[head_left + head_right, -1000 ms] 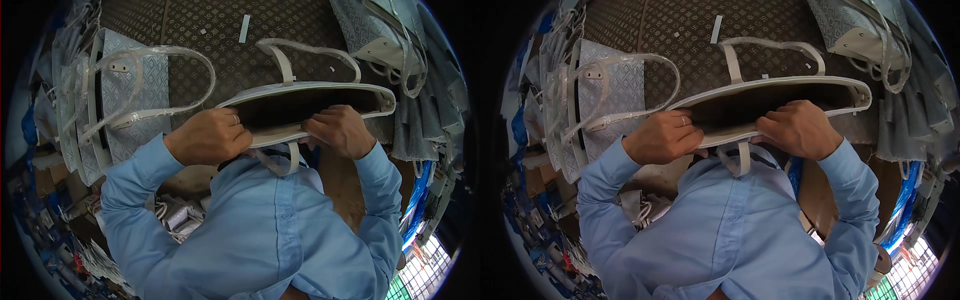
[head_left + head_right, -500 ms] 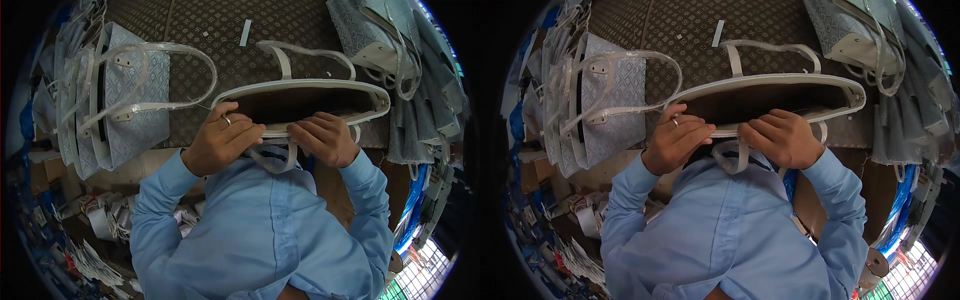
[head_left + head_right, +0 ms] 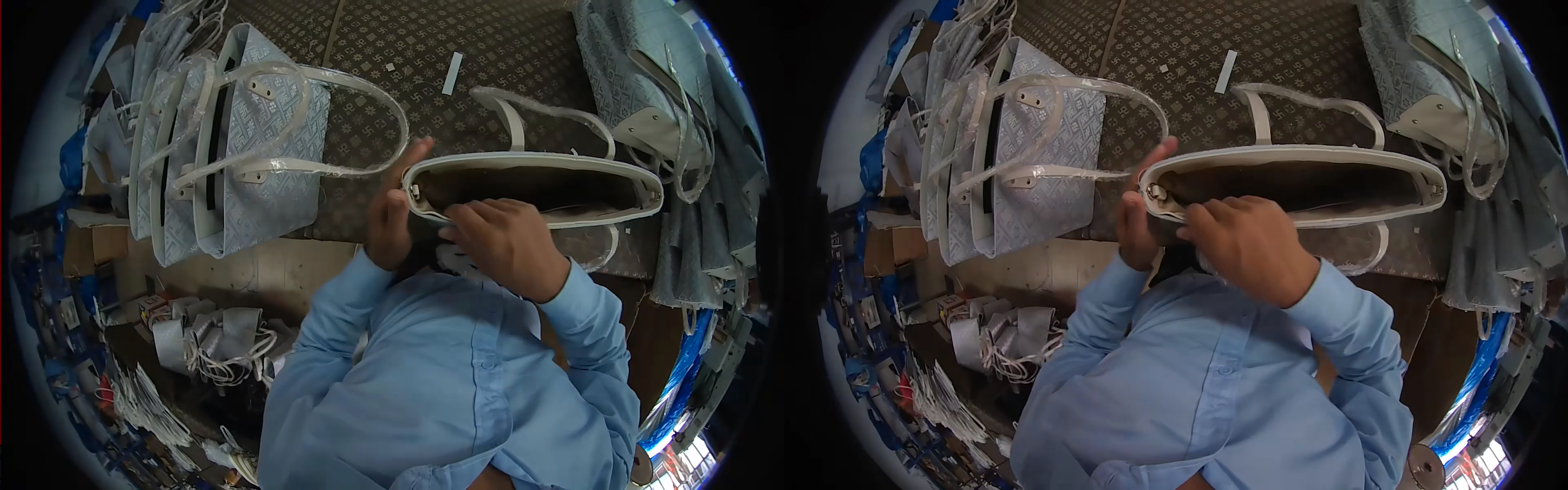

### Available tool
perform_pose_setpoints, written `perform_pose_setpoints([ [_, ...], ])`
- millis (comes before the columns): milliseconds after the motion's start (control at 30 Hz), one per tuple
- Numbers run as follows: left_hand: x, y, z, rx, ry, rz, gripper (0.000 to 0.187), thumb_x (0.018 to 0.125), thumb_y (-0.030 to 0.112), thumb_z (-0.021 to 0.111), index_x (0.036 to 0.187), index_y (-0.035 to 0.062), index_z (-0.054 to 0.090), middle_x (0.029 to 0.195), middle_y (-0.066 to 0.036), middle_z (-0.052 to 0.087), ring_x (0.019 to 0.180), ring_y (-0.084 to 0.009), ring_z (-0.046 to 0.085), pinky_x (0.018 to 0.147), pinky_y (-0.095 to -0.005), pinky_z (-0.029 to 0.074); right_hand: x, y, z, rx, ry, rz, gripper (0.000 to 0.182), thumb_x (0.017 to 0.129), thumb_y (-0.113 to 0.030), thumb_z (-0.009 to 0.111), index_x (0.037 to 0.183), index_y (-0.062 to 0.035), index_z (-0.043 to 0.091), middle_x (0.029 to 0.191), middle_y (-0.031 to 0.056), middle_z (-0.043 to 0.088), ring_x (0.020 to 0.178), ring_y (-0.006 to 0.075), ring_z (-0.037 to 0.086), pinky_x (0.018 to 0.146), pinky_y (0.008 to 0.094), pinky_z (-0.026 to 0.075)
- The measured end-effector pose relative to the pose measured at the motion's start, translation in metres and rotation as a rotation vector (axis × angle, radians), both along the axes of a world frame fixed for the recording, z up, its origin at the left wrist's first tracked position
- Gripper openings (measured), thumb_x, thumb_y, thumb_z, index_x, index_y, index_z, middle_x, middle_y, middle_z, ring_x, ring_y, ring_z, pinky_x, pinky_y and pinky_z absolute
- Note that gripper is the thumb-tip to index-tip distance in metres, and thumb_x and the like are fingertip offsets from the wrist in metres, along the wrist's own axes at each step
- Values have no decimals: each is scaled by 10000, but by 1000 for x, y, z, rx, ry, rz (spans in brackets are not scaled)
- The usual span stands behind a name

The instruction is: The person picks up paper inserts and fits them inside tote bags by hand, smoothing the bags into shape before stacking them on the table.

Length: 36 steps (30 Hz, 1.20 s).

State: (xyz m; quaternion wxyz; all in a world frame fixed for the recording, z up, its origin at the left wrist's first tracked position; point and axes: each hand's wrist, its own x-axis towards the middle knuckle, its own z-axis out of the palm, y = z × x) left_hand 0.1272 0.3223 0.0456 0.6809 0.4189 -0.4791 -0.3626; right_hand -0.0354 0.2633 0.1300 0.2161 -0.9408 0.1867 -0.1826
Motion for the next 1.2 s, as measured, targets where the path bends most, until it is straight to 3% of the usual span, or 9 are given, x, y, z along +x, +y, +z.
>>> perform_pose_setpoints([
  [33,-10,-4,-6,-16,1,1,642,1003,465,266,1352,-62,380,1361,-224,453,1285,-297,424,1066,-416,341,7,1,-1,-16,1,1,193,801,-171,685,877,-32,574,691,106,606,641,274,629,553,369,489],
  [100,-21,-8,-9,-56,353,-13,652,1004,465,214,1331,-68,398,1331,-234,474,1209,-299,496,1007,-400,410,15,3,-1,39,66,-62,183,812,-172,673,877,-41,563,684,97,616,639,261,636,550,364,491],
  [200,-26,-4,-6,-41,227,44,687,992,486,176,1304,-76,418,1283,-235,508,1132,-301,548,942,-386,462,16,-1,5,112,133,6,187,804,-150,669,909,-40,559,672,95,617,631,262,636,536,357,492],
  [400,-29,-2,-15,10,345,6,704,977,506,179,1286,-72,435,1224,-225,551,1096,-297,563,933,-386,467,15,-4,-1,-38,45,227,201,780,-89,650,940,-13,556,689,94,621,620,260,640,514,357,499],
  [833,-19,-3,-4,92,248,-38,695,977,496,183,1287,-68,443,1231,-221,552,1092,-289,568,937,-376,459,23,-16,1,-147,34,300,282,678,-88,678,926,-20,560,707,81,601,602,239,629,513,351,502],
  [933,-24,-4,3,151,316,36,684,980,481,183,1283,-72,447,1217,-214,564,1080,-288,575,939,-378,465,17,-10,11,-104,-186,223,274,682,-94,691,914,-29,559,684,78,594,606,247,631,520,356,505],
  [1000,-23,-6,1,132,383,34,670,982,461,182,1274,-74,461,1188,-204,585,1069,-282,582,940,-377,469,13,-5,13,69,-129,53,258,692,-79,696,904,-25,559,694,88,601,617,259,636,526,361,507],
  [1133,-27,-8,5,149,280,122,688,983,475,172,1262,-76,475,1159,-200,601,1052,-272,589,929,-372,472,13,-4,-1,23,5,85,223,757,-112,670,912,-10,547,684,95,594,615,271,634,531,369,507],
  [1200,-26,-8,-5,177,410,133,696,982,482,169,1250,-74,490,1149,-198,604,1036,-261,593,918,-364,475,22,-9,-6,-159,71,197,213,820,-155,627,930,1,532,665,94,575,611,268,629,532,371,505],
])
